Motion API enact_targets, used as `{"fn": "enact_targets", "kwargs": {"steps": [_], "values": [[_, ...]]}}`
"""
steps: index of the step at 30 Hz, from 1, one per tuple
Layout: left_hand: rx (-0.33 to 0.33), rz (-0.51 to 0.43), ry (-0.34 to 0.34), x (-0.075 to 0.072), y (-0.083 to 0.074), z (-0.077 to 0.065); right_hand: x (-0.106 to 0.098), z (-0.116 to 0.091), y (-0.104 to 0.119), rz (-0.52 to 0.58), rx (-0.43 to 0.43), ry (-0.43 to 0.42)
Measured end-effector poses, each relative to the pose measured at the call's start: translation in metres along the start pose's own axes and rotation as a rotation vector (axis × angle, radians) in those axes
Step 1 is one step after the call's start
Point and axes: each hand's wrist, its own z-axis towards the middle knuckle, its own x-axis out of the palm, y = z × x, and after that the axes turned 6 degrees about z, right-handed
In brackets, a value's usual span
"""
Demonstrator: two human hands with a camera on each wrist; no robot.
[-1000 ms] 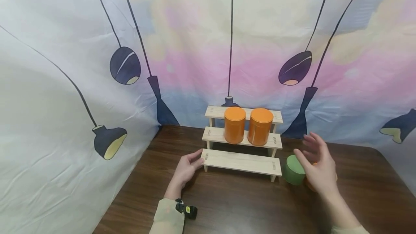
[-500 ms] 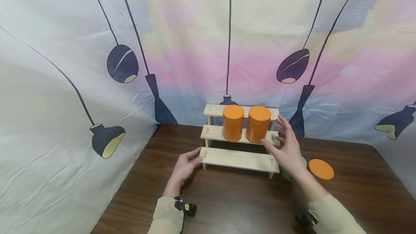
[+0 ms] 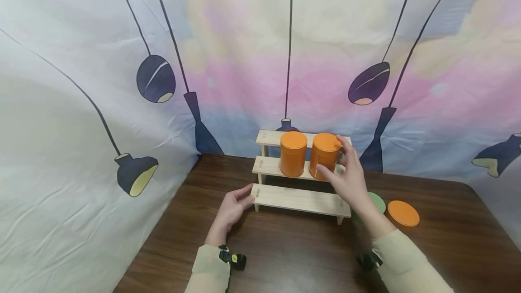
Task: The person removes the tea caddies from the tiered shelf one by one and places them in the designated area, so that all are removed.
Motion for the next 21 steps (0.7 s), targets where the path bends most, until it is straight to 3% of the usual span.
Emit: {"fn": "enact_targets", "kwargs": {"steps": [4,21], "values": [[-0.006,0.015,-0.005,-0.0004,-0.0002,-0.0002,0.0043,0.0035,-0.0012,0.043,0.001,-0.004],[0.001,0.015,-0.013,-0.0001,0.0016,-0.0005,0.0073,0.0043,-0.0061,-0.013,0.018,0.044]]}}
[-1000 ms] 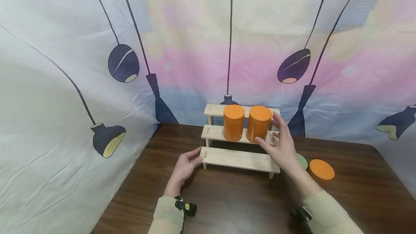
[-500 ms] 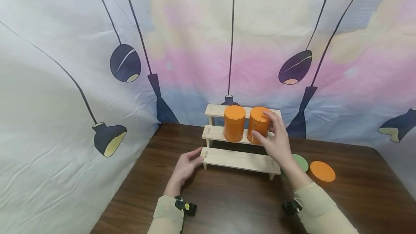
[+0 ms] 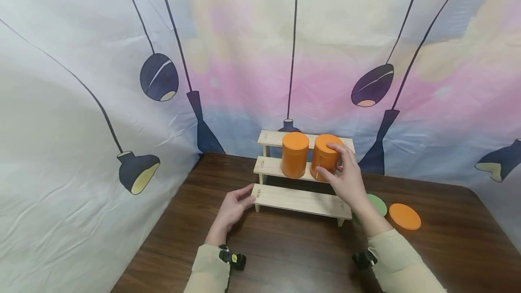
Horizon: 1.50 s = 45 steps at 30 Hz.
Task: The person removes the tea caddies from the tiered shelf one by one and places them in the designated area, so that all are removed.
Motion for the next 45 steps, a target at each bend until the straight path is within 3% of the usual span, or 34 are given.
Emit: {"fn": "enact_targets", "kwargs": {"steps": [8,15,34,45], "values": [[-0.014,0.025,0.014,-0.001,0.003,-0.004,0.005,-0.005,0.001,-0.01,0.003,-0.026],[0.013,0.002,0.013,0.0,0.001,-0.001,0.005,-0.001,0.001,-0.024,-0.005,-0.029],[-0.007,-0.001,-0.002,0.0,0.0,0.002,0.0,-0.009,0.008,-0.002,-0.007,-0.028],[-0.006,-0.014,0.003,0.001,0.002,0.003,-0.012,-0.025,0.008,0.044,0.005,-0.124]]}}
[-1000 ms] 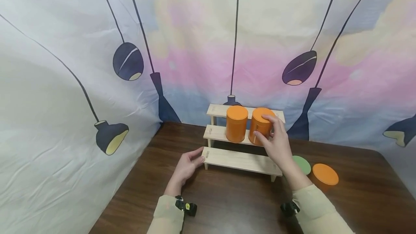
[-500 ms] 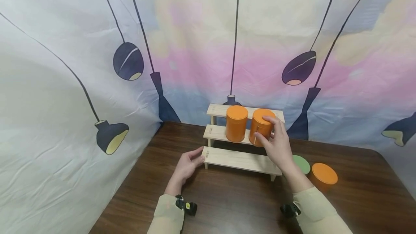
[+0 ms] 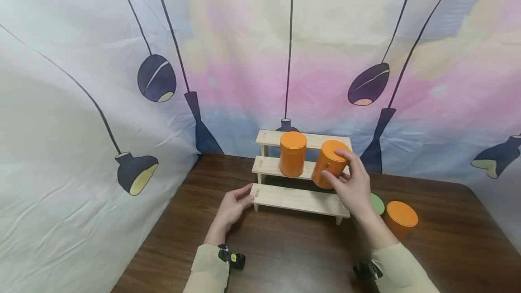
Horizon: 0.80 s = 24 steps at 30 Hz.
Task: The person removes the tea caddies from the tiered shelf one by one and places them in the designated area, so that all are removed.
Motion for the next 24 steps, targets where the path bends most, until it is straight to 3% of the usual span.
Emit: {"fn": "enact_targets", "kwargs": {"steps": [9,13,18,24], "values": [[0.002,-0.021,0.006,0.0,0.001,0.0,-0.027,-0.018,0.003,0.091,0.066,-0.062],[0.005,-0.023,0.004,0.0,0.001,0.0,-0.042,-0.025,0.005,0.176,0.099,-0.132],[0.002,-0.008,-0.003,0.0,-0.001,-0.001,-0.067,-0.029,0.01,0.301,0.17,-0.225],[0.001,-0.017,0.004,0.0,-0.002,-0.001,-0.102,-0.035,0.015,0.341,0.23,-0.292]]}}
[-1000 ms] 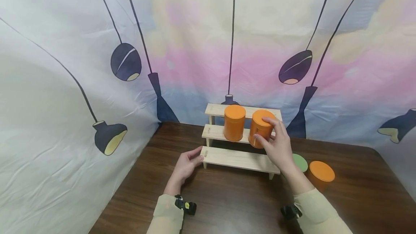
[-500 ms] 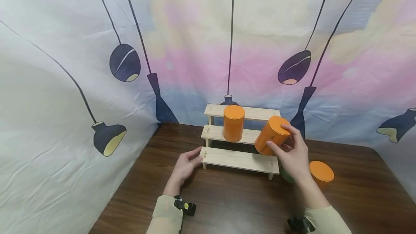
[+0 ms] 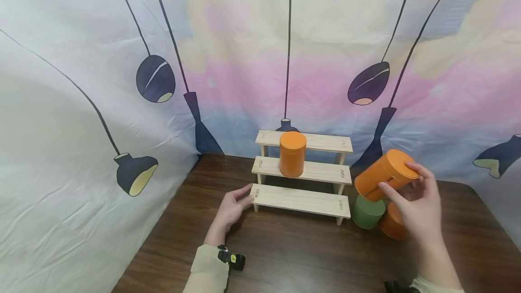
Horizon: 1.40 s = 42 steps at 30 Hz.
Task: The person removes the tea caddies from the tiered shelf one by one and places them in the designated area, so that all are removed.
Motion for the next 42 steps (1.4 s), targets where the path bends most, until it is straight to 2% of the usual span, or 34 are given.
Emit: {"fn": "enact_targets", "kwargs": {"steps": [5,9,12,16,18,25,30,36,42], "values": [[0.003,-0.001,0.003,0.001,0.001,0.001,-0.028,0.002,0.005,-0.021,0.046,-0.078],[0.003,0.003,-0.003,0.0,0.001,0.002,-0.046,0.005,0.005,-0.002,0.03,-0.13],[0.003,0.009,-0.004,0.0,0.001,0.002,-0.056,0.008,0.004,-0.028,0.022,-0.167],[0.006,0.008,0.0,0.001,0.001,0.002,-0.065,0.011,0.003,-0.244,0.068,-0.211],[0.006,0.01,0.0,0.001,0.001,0.002,-0.068,0.012,0.002,-0.308,0.099,-0.23],[-0.008,0.022,-0.008,0.001,0.0,0.001,-0.078,0.014,0.003,-0.264,0.142,-0.268],[-0.01,0.028,-0.01,0.0,-0.002,0.001,-0.084,0.012,0.0,-0.439,0.158,-0.249],[0.002,0.017,-0.003,0.0,-0.001,0.002,-0.096,0.01,-0.005,-0.659,0.163,-0.269],[-0.002,-0.003,0.002,0.0,0.0,0.003,-0.101,0.011,-0.006,-0.737,0.21,-0.3]]}}
